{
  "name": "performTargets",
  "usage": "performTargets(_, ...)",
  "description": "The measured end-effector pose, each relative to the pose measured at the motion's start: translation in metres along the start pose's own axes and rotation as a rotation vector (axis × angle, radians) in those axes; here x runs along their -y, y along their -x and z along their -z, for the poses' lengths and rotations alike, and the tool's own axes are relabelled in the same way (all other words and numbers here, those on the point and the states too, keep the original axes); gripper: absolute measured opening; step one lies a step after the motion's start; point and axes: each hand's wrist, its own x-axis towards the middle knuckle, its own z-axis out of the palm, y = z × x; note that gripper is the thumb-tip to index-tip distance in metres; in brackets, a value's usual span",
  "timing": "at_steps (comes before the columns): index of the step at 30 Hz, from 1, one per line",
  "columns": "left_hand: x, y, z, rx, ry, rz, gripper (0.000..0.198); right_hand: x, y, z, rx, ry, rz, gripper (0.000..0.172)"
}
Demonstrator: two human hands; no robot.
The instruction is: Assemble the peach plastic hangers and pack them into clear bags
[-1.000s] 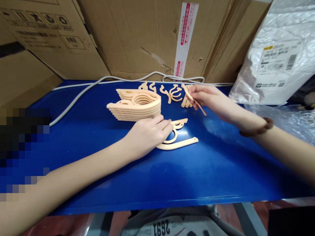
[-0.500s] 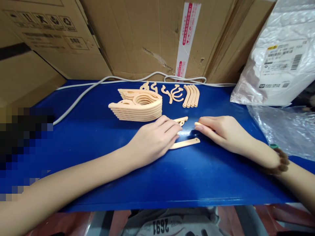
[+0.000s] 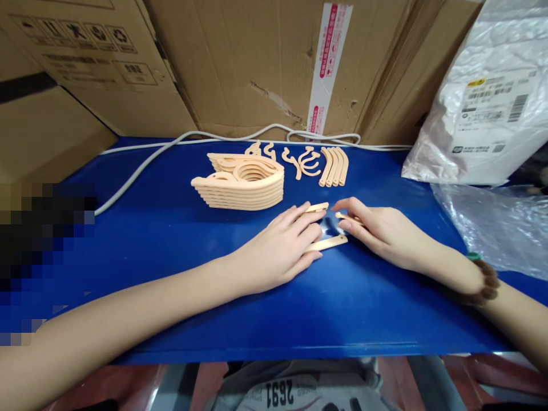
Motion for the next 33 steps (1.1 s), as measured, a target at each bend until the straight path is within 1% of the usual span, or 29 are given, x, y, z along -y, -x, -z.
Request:
performTargets(3,0.002,0.000,0.001,0.009,0.025,0.004,0.019,0.002,0.001,-0.001,0.013,0.015,0.008,0.035)
performTargets(6,0.003,0.000,0.003,-0.010,0.066,0.019,0.018,0.003,0.002,0.000,0.036,0.026,0.035,0.034)
performTargets(13,0.004,0.000,0.006,-0.037,0.114,0.024,0.013,0.002,0.001,0.007,0.045,-0.082,0.007,0.039)
performTargets(17,0.005,0.000,0.007,-0.053,0.126,0.043,0.012,0.001,0.003,0.011,0.094,-0.133,-0.012,0.038)
performTargets(21,0.006,0.000,0.007,-0.059,0.177,0.055,0.012,0.001,0.006,0.012,0.106,-0.171,-0.006,0.036)
performTargets(26,0.008,0.000,0.007,-0.050,0.229,0.054,0.010,0.000,0.006,0.012,0.141,-0.147,0.000,0.034)
performTargets(29,0.008,0.001,0.006,-0.042,0.223,0.062,0.009,-0.001,0.005,0.010,0.156,-0.080,0.035,0.035)
performTargets(30,0.009,0.001,0.005,-0.036,0.213,0.064,0.011,-0.002,0.004,0.009,0.156,-0.056,0.050,0.036)
performTargets(33,0.009,0.002,0.004,-0.019,0.162,0.053,0.026,-0.004,0.003,0.005,0.132,-0.018,0.092,0.040)
